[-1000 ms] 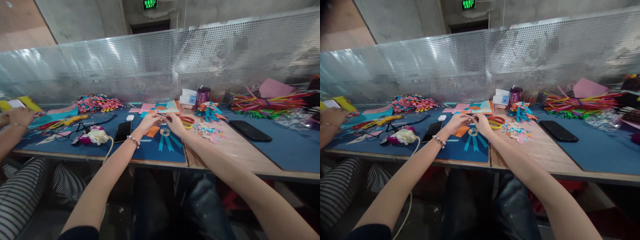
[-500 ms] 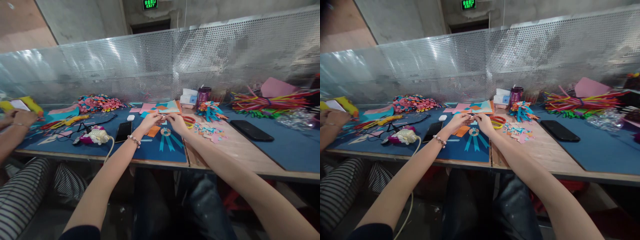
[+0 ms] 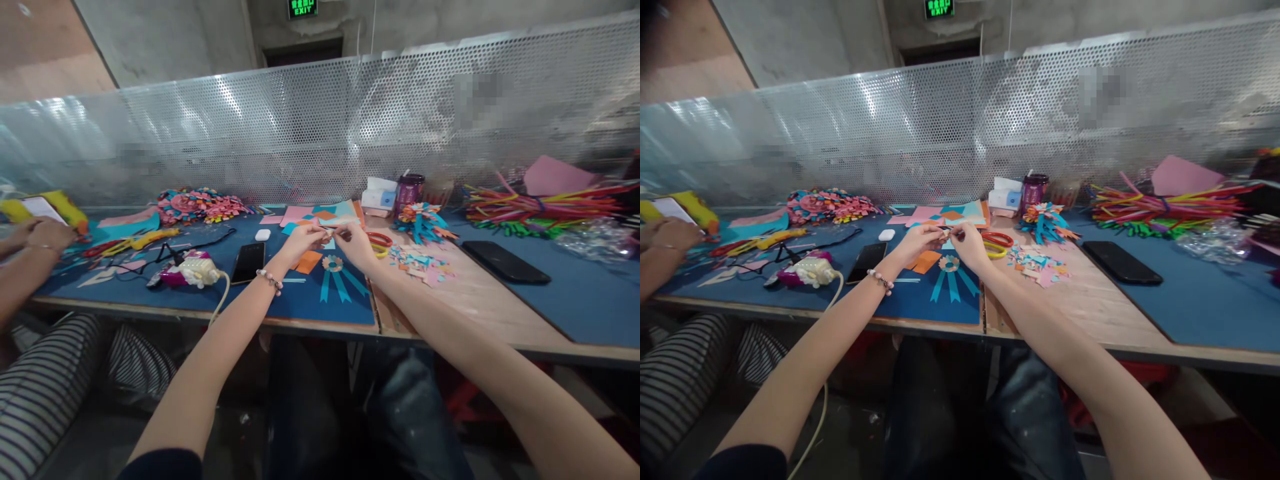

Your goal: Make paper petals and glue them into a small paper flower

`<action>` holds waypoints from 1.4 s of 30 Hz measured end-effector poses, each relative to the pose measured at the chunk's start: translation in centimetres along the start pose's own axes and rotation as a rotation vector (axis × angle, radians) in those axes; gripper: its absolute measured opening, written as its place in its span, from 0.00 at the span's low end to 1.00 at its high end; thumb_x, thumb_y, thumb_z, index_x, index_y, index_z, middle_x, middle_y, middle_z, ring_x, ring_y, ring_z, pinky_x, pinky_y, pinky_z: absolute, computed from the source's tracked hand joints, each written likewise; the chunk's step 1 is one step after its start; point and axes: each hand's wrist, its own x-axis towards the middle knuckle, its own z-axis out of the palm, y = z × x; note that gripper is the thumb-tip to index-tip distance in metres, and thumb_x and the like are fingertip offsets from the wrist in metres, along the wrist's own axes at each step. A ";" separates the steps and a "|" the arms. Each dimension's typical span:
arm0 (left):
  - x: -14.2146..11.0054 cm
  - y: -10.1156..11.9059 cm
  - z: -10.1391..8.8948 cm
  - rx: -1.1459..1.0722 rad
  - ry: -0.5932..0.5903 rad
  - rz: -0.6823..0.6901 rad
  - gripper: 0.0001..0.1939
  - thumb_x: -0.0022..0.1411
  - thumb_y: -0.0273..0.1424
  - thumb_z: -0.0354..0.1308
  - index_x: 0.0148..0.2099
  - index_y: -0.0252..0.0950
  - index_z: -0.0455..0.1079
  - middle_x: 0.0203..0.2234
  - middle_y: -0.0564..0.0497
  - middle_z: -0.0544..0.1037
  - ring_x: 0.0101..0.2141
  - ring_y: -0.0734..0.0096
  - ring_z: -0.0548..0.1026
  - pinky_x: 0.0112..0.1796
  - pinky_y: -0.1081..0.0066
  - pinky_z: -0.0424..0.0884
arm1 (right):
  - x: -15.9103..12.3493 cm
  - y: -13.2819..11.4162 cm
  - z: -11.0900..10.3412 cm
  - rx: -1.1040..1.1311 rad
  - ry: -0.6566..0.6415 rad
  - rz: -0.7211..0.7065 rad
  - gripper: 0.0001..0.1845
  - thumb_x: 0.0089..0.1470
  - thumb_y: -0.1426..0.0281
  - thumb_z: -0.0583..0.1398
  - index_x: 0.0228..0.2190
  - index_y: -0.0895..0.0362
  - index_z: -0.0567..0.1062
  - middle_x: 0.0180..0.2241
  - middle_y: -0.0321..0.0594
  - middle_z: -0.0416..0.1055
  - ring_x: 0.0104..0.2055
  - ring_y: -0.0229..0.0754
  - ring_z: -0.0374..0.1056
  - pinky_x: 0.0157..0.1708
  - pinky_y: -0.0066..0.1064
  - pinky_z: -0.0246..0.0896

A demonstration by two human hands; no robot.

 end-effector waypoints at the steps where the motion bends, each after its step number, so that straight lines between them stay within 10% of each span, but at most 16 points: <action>1: 0.0 0.0 0.0 0.003 0.010 -0.002 0.13 0.55 0.36 0.62 0.38 0.31 0.73 0.36 0.43 0.78 0.36 0.69 0.76 0.41 0.66 0.71 | 0.0 -0.1 0.0 -0.004 -0.024 -0.017 0.06 0.50 0.68 0.58 0.30 0.57 0.72 0.34 0.40 0.69 0.31 0.38 0.65 0.36 0.33 0.64; 21: 0.3 -0.2 0.0 -0.013 -0.016 -0.013 0.15 0.54 0.38 0.62 0.39 0.32 0.72 0.36 0.43 0.77 0.37 0.67 0.76 0.42 0.64 0.72 | 0.0 -0.5 -0.2 0.044 -0.086 0.115 0.14 0.55 0.62 0.55 0.30 0.58 0.76 0.29 0.41 0.73 0.36 0.44 0.67 0.39 0.36 0.62; 42: 0.3 -0.4 -0.1 0.025 0.034 -0.029 0.10 0.51 0.30 0.64 0.36 0.31 0.72 0.33 0.46 0.76 0.33 0.71 0.75 0.36 0.69 0.72 | -0.2 -0.1 0.5 -0.083 -0.066 -0.077 0.11 0.56 0.65 0.57 0.30 0.59 0.76 0.33 0.42 0.68 0.33 0.40 0.66 0.37 0.33 0.64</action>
